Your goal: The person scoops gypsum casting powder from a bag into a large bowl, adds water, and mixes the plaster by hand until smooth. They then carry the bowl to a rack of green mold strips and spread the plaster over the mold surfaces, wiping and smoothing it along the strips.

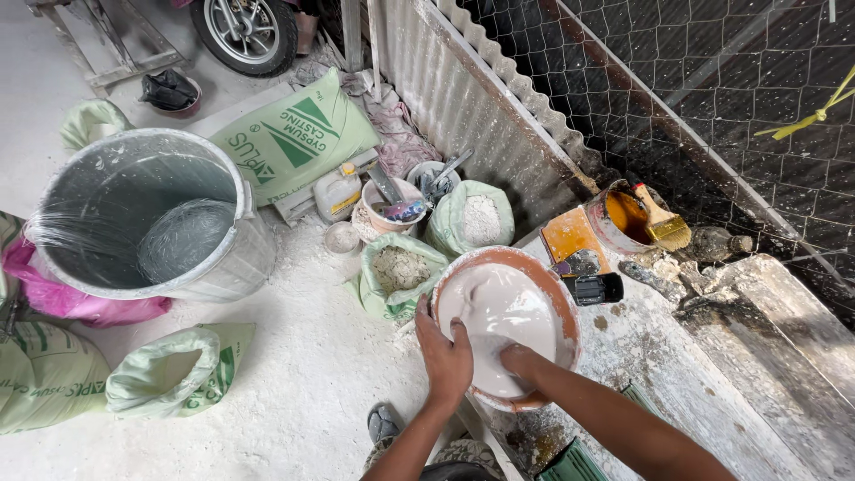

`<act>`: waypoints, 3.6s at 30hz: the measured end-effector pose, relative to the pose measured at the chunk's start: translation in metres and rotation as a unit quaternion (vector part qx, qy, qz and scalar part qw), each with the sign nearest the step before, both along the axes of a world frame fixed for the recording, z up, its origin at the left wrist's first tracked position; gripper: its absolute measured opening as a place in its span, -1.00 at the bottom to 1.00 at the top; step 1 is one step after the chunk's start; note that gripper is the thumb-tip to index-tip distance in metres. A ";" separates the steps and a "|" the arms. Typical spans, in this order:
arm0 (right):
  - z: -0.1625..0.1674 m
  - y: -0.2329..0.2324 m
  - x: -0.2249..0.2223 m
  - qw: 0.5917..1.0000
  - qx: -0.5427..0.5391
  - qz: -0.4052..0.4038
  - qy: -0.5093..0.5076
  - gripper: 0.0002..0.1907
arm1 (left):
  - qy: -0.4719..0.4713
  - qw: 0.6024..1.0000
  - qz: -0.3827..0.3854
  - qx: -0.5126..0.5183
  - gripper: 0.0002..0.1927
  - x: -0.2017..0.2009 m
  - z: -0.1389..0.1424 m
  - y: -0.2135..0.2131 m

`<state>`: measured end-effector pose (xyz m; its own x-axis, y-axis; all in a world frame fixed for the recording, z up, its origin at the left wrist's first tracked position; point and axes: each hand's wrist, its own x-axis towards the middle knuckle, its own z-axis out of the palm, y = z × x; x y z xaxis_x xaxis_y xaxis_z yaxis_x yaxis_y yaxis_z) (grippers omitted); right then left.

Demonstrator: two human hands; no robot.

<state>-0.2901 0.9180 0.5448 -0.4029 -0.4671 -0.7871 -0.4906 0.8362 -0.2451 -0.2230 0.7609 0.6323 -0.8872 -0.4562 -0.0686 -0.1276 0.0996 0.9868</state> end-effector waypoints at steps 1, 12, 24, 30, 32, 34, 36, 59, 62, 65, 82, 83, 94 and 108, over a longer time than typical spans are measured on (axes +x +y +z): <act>0.009 -0.001 0.002 1.000 -0.012 -0.001 0.008 -0.73 | -0.005 1.000 0.001 0.001 -0.29 0.000 0.000 0.000; 0.033 -0.020 -0.003 0.986 -0.136 -0.045 0.082 -0.75 | 0.010 0.999 0.044 0.028 -0.28 -0.006 -0.006 0.004; 0.042 0.009 0.009 0.977 -0.039 0.176 0.112 -0.75 | -0.009 0.995 0.078 0.061 -0.30 -0.004 0.004 0.003; 0.039 -0.005 0.009 0.977 -0.029 0.167 0.128 -0.64 | 0.038 0.990 0.099 0.087 -0.31 -0.007 0.002 0.003; 0.036 -0.014 0.007 0.984 -0.146 0.026 0.102 -0.64 | 0.039 0.990 0.106 0.083 -0.30 -0.006 0.003 0.004; 0.035 -0.021 0.006 0.981 -0.169 0.001 0.094 -0.64 | 0.040 0.989 0.109 0.094 -0.30 -0.006 0.004 0.004; 0.037 -0.023 0.006 0.983 -0.160 0.022 0.085 -0.64 | 0.046 0.988 0.118 0.085 -0.30 -0.006 0.005 0.004; 0.001 -0.020 -0.027 0.986 -0.065 0.086 0.129 -0.64 | 0.032 0.990 0.134 0.031 -0.32 -0.005 0.002 0.002; -0.018 -0.013 -0.046 0.987 -0.040 0.070 0.138 -0.64 | 0.037 0.990 0.130 0.035 -0.31 -0.004 0.004 0.001; -0.039 0.002 -0.064 0.986 0.004 0.052 0.156 -0.64 | 0.014 0.989 0.129 0.069 -0.31 -0.002 0.005 0.000; -0.056 0.008 -0.040 0.988 0.023 0.043 0.145 -0.66 | 0.009 0.990 0.126 0.058 -0.30 -0.002 0.003 0.002; -0.057 0.003 -0.047 0.988 0.019 0.034 0.151 -0.66 | 0.010 0.990 0.123 0.064 -0.30 -0.002 0.003 0.001; -0.078 -0.002 -0.054 0.995 0.040 0.034 0.082 -0.66 | 0.012 0.991 0.125 0.049 -0.31 -0.002 0.006 0.000; 0.000 -0.025 -0.020 0.992 -0.110 -0.021 0.065 -0.67 | 0.024 0.991 0.123 0.038 -0.33 -0.001 0.004 0.001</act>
